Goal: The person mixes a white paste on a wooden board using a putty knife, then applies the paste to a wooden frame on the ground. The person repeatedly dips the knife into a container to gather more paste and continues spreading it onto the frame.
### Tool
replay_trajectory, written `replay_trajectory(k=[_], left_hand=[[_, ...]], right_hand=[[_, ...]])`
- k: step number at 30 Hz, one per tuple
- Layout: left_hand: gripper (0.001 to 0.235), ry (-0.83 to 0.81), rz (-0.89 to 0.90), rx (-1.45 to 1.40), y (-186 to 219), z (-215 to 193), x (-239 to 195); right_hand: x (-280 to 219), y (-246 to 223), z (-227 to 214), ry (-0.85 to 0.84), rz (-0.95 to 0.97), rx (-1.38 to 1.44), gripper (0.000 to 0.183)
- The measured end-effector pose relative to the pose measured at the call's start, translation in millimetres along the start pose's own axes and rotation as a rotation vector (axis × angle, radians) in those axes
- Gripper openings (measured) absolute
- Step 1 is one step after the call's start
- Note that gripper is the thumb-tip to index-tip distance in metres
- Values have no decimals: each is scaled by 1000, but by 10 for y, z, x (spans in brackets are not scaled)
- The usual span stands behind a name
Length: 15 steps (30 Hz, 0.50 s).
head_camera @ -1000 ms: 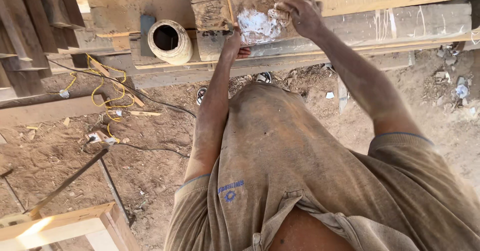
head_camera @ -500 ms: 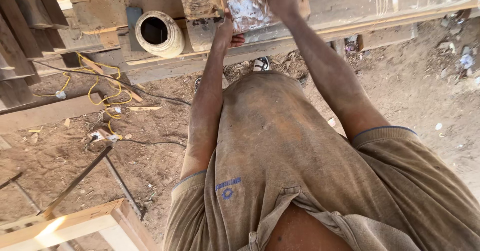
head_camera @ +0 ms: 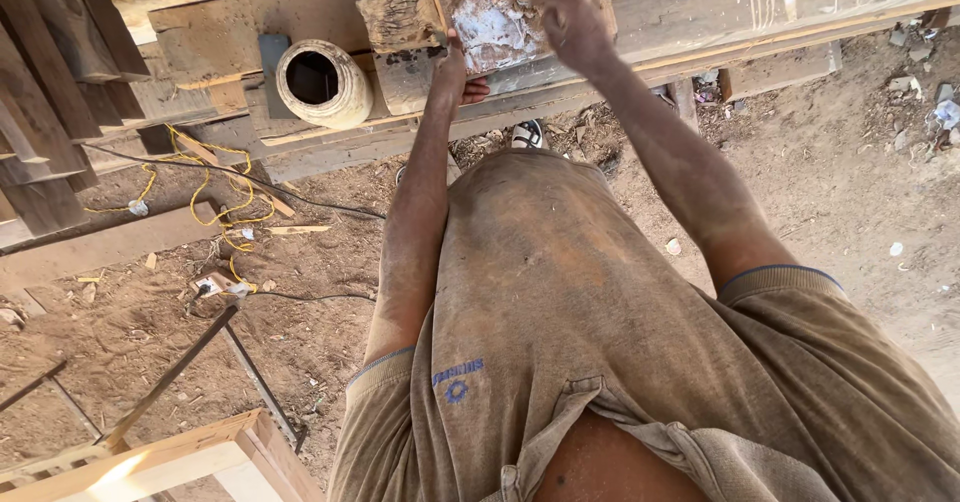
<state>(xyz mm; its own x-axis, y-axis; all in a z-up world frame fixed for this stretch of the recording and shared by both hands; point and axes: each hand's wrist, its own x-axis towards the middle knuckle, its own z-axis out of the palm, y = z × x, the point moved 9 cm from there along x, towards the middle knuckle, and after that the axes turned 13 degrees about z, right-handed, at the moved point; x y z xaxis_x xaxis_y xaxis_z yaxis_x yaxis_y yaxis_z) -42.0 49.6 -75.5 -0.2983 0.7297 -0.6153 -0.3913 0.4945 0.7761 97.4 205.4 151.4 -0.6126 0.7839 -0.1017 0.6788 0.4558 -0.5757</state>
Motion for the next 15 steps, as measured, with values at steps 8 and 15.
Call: replay_trajectory(k=[8,15], left_hand=[[97,85,7,34,35,-40,-50],[108,-5,22,30,13,32,44]], right_hand=[[-498,-54,434,-138,-16,-253,24],[-138,220,-45,-186,-193,-511,30]])
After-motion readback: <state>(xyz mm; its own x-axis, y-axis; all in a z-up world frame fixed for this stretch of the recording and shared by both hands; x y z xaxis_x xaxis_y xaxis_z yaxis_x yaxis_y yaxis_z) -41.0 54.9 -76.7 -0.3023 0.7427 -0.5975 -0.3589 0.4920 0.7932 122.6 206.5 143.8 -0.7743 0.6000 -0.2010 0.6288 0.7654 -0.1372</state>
